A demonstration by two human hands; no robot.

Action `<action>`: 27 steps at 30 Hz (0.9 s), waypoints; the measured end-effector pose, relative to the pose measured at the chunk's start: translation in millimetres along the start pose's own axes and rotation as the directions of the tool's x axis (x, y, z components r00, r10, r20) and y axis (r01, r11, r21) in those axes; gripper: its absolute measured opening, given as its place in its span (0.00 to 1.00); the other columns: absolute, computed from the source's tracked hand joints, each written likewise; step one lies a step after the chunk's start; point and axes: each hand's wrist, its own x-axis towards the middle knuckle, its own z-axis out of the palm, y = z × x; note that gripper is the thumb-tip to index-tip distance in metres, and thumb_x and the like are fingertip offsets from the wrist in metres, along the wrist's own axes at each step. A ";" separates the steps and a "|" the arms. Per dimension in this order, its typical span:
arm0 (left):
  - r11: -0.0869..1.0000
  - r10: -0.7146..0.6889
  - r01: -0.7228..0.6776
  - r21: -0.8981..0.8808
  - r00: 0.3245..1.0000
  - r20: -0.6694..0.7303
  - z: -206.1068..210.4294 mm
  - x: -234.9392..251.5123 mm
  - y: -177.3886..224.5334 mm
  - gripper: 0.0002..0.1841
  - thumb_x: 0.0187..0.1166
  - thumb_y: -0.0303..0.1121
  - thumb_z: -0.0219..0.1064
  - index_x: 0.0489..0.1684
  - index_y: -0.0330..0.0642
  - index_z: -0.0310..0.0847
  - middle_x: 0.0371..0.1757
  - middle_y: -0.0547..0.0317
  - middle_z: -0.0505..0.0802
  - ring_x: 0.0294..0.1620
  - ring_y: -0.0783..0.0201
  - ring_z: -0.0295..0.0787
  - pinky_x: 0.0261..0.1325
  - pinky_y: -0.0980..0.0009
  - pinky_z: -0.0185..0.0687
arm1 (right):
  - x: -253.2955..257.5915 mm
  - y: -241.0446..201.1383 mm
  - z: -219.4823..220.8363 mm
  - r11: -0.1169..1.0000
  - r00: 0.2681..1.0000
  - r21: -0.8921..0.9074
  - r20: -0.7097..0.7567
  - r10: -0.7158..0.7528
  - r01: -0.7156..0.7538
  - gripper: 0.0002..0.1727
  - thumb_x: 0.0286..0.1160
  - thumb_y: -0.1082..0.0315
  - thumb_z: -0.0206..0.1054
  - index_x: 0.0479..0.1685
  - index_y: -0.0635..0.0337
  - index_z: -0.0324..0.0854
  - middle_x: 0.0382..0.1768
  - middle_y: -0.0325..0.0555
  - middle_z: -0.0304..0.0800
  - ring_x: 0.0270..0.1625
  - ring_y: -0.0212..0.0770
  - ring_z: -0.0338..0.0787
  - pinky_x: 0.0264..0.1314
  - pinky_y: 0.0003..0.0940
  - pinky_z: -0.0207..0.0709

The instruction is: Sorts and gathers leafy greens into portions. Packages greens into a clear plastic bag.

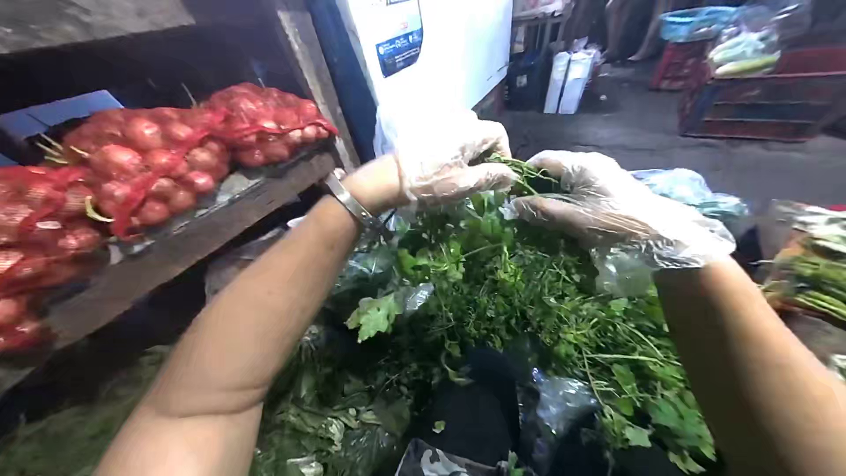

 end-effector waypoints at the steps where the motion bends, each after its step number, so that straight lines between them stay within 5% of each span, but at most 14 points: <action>1: 0.994 -0.034 0.026 -0.102 0.997 -0.076 16.8 0.9 -7.5 0.15 0.82 0.41 0.64 0.49 0.37 0.87 0.42 0.51 0.89 0.45 0.61 0.83 0.53 0.60 0.76 | -1.6 10.9 4.9 0.998 1.000 0.066 -0.018 -0.007 0.008 0.14 0.76 0.64 0.73 0.54 0.61 0.85 0.43 0.46 0.89 0.44 0.34 0.86 0.50 0.38 0.79; 4: 0.821 -0.208 0.054 -0.569 0.955 -0.210 61.6 3.7 -20.0 0.15 0.82 0.34 0.66 0.58 0.34 0.76 0.39 0.63 0.88 0.36 0.79 0.84 0.45 0.79 0.83 | -1.1 42.2 27.8 0.975 0.992 0.219 -0.128 0.007 0.022 0.20 0.70 0.67 0.76 0.59 0.64 0.83 0.50 0.49 0.89 0.50 0.34 0.88 0.58 0.37 0.80; 7: 0.547 -0.351 0.028 -0.837 0.915 -0.199 102.2 7.7 -22.0 0.18 0.81 0.29 0.65 0.65 0.36 0.69 0.34 0.67 0.88 0.30 0.79 0.85 0.38 0.79 0.85 | -1.2 56.4 38.5 0.937 0.998 0.351 -0.049 0.025 -0.007 0.37 0.69 0.68 0.76 0.82 0.60 0.70 0.70 0.49 0.84 0.67 0.30 0.85 0.73 0.31 0.77; 11: 0.618 -0.330 0.016 -0.786 0.913 -0.241 129.7 -0.3 -25.8 0.29 0.76 0.31 0.68 0.77 0.36 0.65 0.47 0.60 0.91 0.43 0.75 0.89 0.48 0.75 0.87 | -8.0 53.6 32.8 0.928 0.987 0.337 0.028 0.156 -0.156 0.09 0.78 0.66 0.70 0.51 0.60 0.87 0.38 0.37 0.90 0.38 0.23 0.86 0.47 0.24 0.81; 14: 0.615 -0.341 0.173 -0.769 0.938 -0.061 143.0 -23.3 -23.0 0.50 0.64 0.38 0.75 0.93 0.54 0.47 0.75 0.56 0.83 0.63 0.66 0.84 0.60 0.65 0.84 | -14.5 54.6 17.4 0.964 0.989 0.226 -0.016 0.145 -0.137 0.09 0.79 0.66 0.70 0.48 0.62 0.88 0.37 0.39 0.89 0.39 0.24 0.85 0.49 0.25 0.78; 17: 0.431 -0.347 0.294 -0.853 0.927 0.144 143.1 -44.1 -23.7 0.66 0.47 0.56 0.81 0.95 0.52 0.42 0.79 0.60 0.79 0.68 0.73 0.80 0.64 0.70 0.81 | -18.9 57.7 10.2 0.967 0.988 0.228 -0.081 0.134 -0.113 0.07 0.79 0.68 0.69 0.48 0.62 0.86 0.38 0.39 0.88 0.41 0.22 0.84 0.49 0.22 0.78; 19: 0.457 -0.296 0.284 -0.843 0.942 0.157 138.5 -54.2 -32.4 0.74 0.41 0.71 0.79 0.95 0.49 0.37 0.83 0.63 0.75 0.71 0.77 0.76 0.67 0.75 0.77 | -20.9 59.7 9.4 0.958 0.980 0.247 -0.096 0.175 -0.147 0.08 0.79 0.68 0.69 0.50 0.62 0.85 0.41 0.40 0.89 0.43 0.23 0.85 0.52 0.23 0.78; 22: 0.533 -0.416 0.455 -0.713 0.875 0.248 135.3 -59.9 -14.8 0.73 0.42 0.52 0.84 0.97 0.54 0.30 0.89 0.52 0.66 0.72 0.66 0.77 0.65 0.64 0.80 | -17.3 65.8 18.2 0.939 0.970 0.299 -0.117 0.215 -0.172 0.13 0.79 0.70 0.68 0.59 0.62 0.84 0.48 0.44 0.91 0.49 0.25 0.87 0.58 0.27 0.80; 24: 0.514 -0.542 0.578 -0.634 0.792 0.282 148.5 -55.1 2.5 0.75 0.46 0.47 0.87 0.97 0.55 0.23 0.88 0.36 0.65 0.77 0.47 0.76 0.71 0.47 0.76 | -13.2 64.6 26.2 0.933 0.965 0.321 -0.142 0.219 -0.164 0.16 0.79 0.71 0.67 0.64 0.63 0.83 0.54 0.48 0.91 0.54 0.29 0.88 0.63 0.31 0.81; 27: 0.448 -0.655 0.671 -0.590 0.696 0.294 173.2 -49.6 16.8 0.62 0.62 0.46 0.83 0.94 0.33 0.37 0.80 0.27 0.73 0.79 0.41 0.73 0.80 0.48 0.67 | -12.1 53.8 33.9 0.929 0.968 0.317 -0.093 0.232 -0.192 0.16 0.80 0.73 0.65 0.64 0.65 0.82 0.54 0.51 0.90 0.54 0.32 0.88 0.63 0.33 0.79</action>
